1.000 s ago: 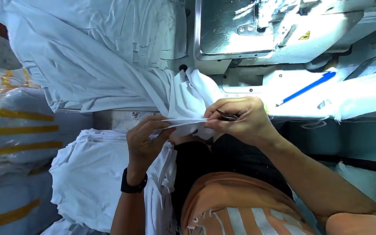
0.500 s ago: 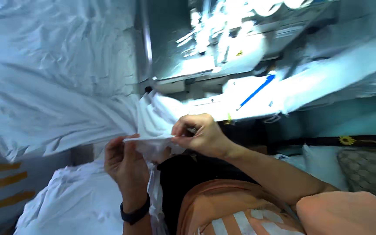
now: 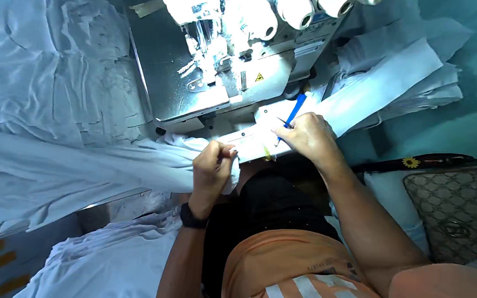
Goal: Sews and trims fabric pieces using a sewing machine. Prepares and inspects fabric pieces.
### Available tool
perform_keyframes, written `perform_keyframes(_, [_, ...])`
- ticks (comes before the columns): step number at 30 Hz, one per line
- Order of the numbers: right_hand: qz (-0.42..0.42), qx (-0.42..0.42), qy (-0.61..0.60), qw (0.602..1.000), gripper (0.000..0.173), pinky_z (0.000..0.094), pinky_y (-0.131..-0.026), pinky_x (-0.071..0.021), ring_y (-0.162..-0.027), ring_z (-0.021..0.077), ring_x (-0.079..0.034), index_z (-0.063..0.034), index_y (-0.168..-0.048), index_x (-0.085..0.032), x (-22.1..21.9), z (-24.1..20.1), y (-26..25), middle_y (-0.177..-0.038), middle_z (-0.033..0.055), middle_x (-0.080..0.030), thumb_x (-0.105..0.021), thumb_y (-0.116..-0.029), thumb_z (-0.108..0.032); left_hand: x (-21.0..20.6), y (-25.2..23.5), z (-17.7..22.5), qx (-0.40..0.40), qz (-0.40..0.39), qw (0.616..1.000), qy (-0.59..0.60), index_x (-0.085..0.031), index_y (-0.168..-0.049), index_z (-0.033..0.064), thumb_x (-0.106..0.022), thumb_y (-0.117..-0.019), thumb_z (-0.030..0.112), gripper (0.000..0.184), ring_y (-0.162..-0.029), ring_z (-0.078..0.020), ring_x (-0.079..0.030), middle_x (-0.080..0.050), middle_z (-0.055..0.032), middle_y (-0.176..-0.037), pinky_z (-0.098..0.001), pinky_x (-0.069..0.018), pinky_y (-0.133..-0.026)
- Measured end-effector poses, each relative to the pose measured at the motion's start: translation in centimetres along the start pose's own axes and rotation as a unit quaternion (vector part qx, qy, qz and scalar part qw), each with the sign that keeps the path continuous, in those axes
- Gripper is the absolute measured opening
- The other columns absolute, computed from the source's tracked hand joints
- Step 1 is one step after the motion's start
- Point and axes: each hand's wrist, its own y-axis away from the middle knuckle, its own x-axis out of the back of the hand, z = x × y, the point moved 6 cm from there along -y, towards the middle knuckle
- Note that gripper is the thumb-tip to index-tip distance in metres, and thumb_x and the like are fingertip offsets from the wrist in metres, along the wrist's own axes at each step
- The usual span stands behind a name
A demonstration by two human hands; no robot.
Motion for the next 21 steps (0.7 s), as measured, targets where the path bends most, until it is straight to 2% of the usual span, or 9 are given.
perform_keyframes(2, [0.005, -0.004, -0.049, 0.999, 0.045, 0.0502, -0.058, -0.0386, -0.063, 0.0272, -0.053, -0.0035, -0.064, -0.054, -0.1, 0.4, 0.2, -0.063, 0.0112, -0.052, -0.072, -0.0943, -0.031, -0.8, 0.1, -1.1, 0.023, -0.006, 1.000, -0.015, -0.060, -0.086, -0.0013, -0.072, -0.0887, 0.000, 0.013, -0.072, -0.0142, -0.069, -0.071, -0.0127, -0.083, -0.0261, -0.0569, -0.065])
perform_keyframes(5, [0.001, -0.018, -0.147, 0.989, 0.036, 0.0381, -0.049, -0.0346, -0.048, 0.0151, -0.045, -0.0109, -0.062, -0.051, -0.7, 1.7, 1.0, -0.054, 0.0024, -0.048, -0.072, -0.0896, -0.021, -0.9, 0.2, -1.4, 0.042, -0.010, 0.999, -0.013, -0.060, -0.084, 0.0008, -0.073, -0.0873, 0.000, 0.013, -0.075, -0.0142, -0.070, -0.071, -0.0114, -0.083, -0.0265, -0.0578, -0.067])
perform_keyframes(7, [-0.018, 0.012, -0.295, 0.955, 0.023, 0.0231, -0.037, -0.0342, -0.039, 0.0050, -0.043, -0.0140, -0.071, -0.058, -1.7, 2.0, 2.3, -0.052, -0.0032, -0.054, -0.073, -0.0890, -0.015, -0.9, 0.2, -1.4, 0.040, -0.008, 0.999, -0.016, -0.060, -0.084, 0.0015, -0.073, -0.0866, 0.000, 0.014, -0.075, -0.0145, -0.071, -0.071, -0.0106, -0.083, -0.0269, -0.0587, -0.067])
perform_keyframes(8, [-0.019, 0.050, -0.371, 0.927, 0.014, 0.0185, -0.038, -0.0390, -0.041, 0.0012, -0.048, -0.0136, -0.080, -0.062, -2.1, 1.2, 3.0, -0.056, -0.0060, -0.059, -0.072, -0.0898, -0.012, -1.0, 0.2, -1.4, 0.040, -0.006, 0.999, -0.021, -0.060, -0.084, 0.0021, -0.073, -0.0861, 0.000, 0.014, -0.075, -0.0141, -0.071, -0.071, -0.0101, -0.083, -0.0266, -0.0585, -0.066])
perform_keyframes(10, [0.018, 0.150, -0.480, 0.864, 0.007, 0.0169, -0.044, -0.0494, -0.048, -0.0007, -0.057, -0.0107, -0.092, -0.065, -3.3, -1.1, 4.0, -0.065, -0.0082, -0.067, -0.069, -0.0902, -0.005, -1.0, 0.2, -1.2, 0.041, -0.006, 0.999, -0.029, -0.060, -0.083, 0.0031, -0.072, -0.0851, 0.000, 0.013, -0.074, -0.0133, -0.069, -0.070, -0.0089, -0.082, -0.0258, -0.0571, -0.064])
perform_keyframes(13, [0.119, 0.281, -0.513, 0.802, 0.007, 0.0140, -0.048, -0.0487, -0.054, -0.0031, -0.056, -0.0080, -0.093, -0.065, -5.0, -3.4, 4.2, -0.073, -0.0077, -0.064, -0.066, -0.0906, -0.002, -1.1, 0.2, -1.1, 0.039, -0.004, 0.998, -0.041, -0.059, -0.083, 0.0044, -0.072, -0.0842, 0.001, 0.014, -0.072, -0.0124, -0.068, -0.069, -0.0078, -0.081, -0.0252, -0.0560, -0.062])
perform_keyframes(16, [0.157, 0.308, -0.507, 0.790, 0.007, 0.0130, -0.050, -0.0469, -0.056, -0.0033, -0.053, -0.0059, -0.094, -0.064, -6.1, -4.2, 3.7, -0.075, -0.0056, -0.061, -0.065, -0.0900, 0.000, -1.1, 0.2, -1.0, 0.036, 0.004, 0.998, -0.044, -0.058, -0.082, 0.0045, -0.073, -0.0833, 0.001, 0.015, -0.071, -0.0133, -0.068, -0.068, -0.0083, -0.079, -0.0254, -0.0558, -0.061])
perform_keyframes(21, [0.152, 0.307, -0.504, 0.793, 0.008, 0.0130, -0.053, -0.0498, -0.060, -0.0032, -0.057, -0.0043, -0.095, -0.064, -6.2, -4.1, 3.7, -0.078, -0.0045, -0.063, -0.065, -0.0899, 0.001, -1.1, 0.3, -1.0, 0.035, 0.005, 0.999, -0.032, -0.058, -0.082, 0.0041, -0.073, -0.0836, 0.000, 0.015, -0.073, -0.0146, -0.070, -0.069, -0.0094, -0.079, -0.0262, -0.0570, -0.063])
